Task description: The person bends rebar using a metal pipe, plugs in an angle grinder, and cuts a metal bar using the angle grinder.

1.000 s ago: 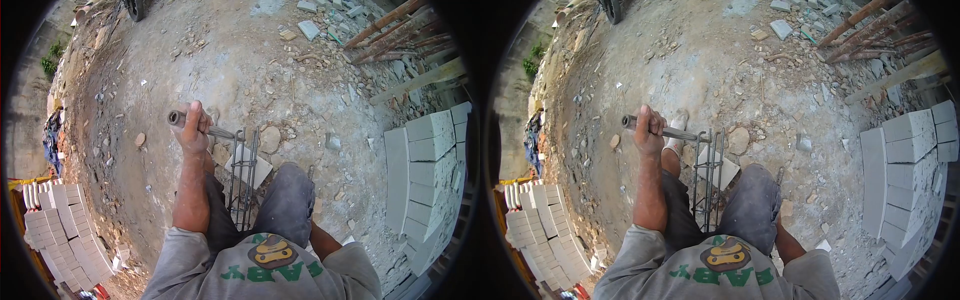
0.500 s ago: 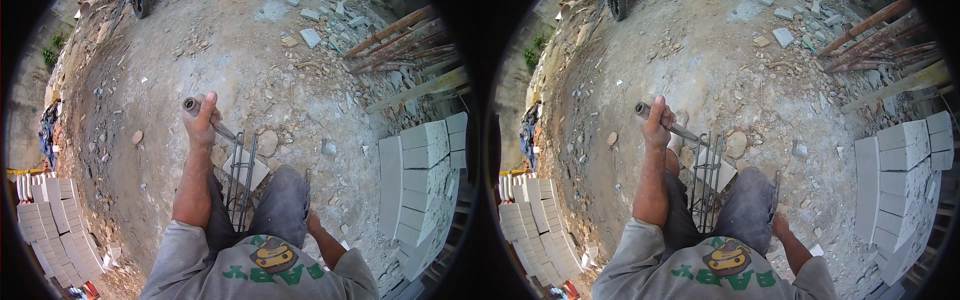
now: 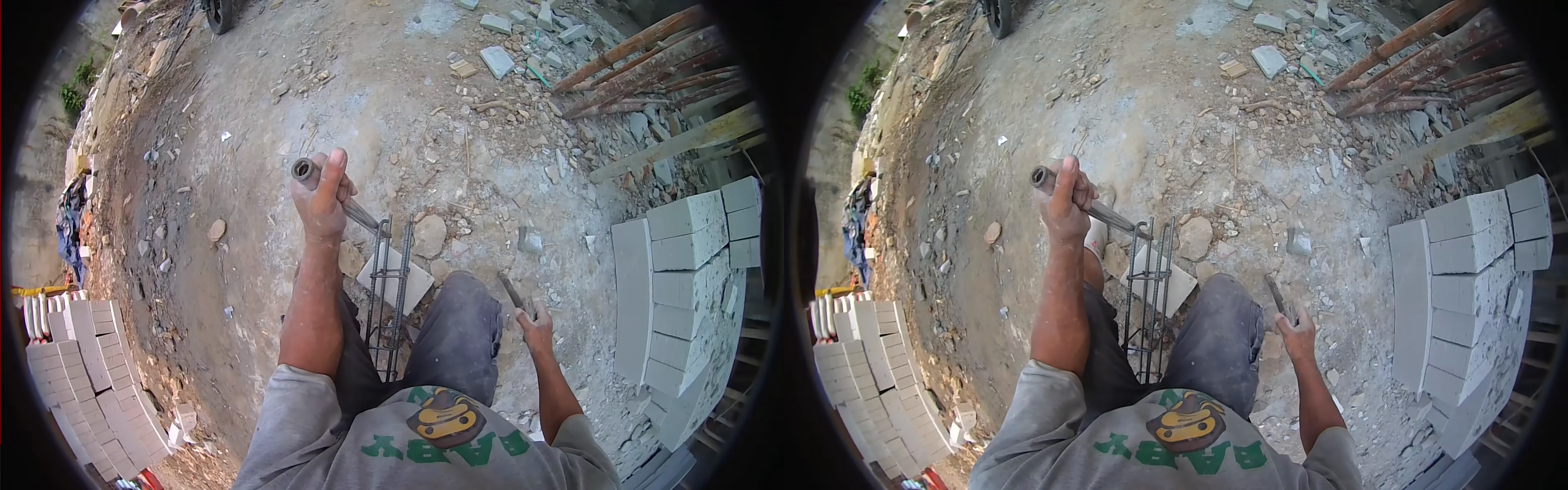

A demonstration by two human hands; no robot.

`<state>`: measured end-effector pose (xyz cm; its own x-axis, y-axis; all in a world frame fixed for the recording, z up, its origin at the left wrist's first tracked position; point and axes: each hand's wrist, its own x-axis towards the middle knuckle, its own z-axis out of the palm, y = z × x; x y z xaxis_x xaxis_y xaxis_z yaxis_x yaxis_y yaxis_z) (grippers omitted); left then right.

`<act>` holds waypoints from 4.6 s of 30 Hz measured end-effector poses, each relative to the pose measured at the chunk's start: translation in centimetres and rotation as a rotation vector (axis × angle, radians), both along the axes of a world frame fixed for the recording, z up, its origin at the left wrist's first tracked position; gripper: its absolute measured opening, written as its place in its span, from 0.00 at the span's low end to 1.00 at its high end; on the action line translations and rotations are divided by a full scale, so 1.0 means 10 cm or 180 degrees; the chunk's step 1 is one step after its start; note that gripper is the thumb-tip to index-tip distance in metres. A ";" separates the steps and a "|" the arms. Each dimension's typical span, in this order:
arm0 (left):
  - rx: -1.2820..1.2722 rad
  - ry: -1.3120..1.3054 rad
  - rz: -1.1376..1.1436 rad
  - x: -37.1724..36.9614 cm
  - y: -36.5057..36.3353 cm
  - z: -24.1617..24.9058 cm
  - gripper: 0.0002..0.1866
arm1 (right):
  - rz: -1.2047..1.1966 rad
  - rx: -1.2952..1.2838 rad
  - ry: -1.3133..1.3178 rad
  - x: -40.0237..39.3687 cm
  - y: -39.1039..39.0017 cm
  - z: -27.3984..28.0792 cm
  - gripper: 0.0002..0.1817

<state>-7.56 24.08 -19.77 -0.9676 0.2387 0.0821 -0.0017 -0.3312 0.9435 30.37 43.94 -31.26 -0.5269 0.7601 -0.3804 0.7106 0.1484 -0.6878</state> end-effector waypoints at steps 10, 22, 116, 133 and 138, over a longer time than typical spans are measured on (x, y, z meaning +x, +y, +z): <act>-0.0489 -0.0025 0.0243 -0.20 0.28 0.12 0.21 | 0.1159 0.1652 0.1126 -1.48 0.41 1.08 0.15; -0.0576 -0.0060 0.0271 -0.41 0.36 0.03 0.21 | 0.1800 0.1440 0.0774 -3.17 0.21 1.21 0.19; -0.0197 -0.0196 -0.0639 -0.55 0.55 0.46 0.20 | 0.2822 -0.2597 -0.0195 -4.79 0.39 0.05 0.19; -0.0391 0.0001 -0.0102 -0.51 0.71 0.38 0.20 | 0.1650 -0.2178 -0.0092 -4.93 0.19 0.01 0.06; -0.0366 -0.0081 -0.0101 -0.48 0.68 0.44 0.20 | 0.1501 -0.1952 -0.0086 -4.73 0.04 0.09 0.09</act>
<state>-12.32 30.84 -15.34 -0.9609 0.2756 0.0281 -0.0347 -0.2202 0.9748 -16.92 44.38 -30.35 -0.7270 0.1068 -0.6783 0.6847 0.0377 -0.7279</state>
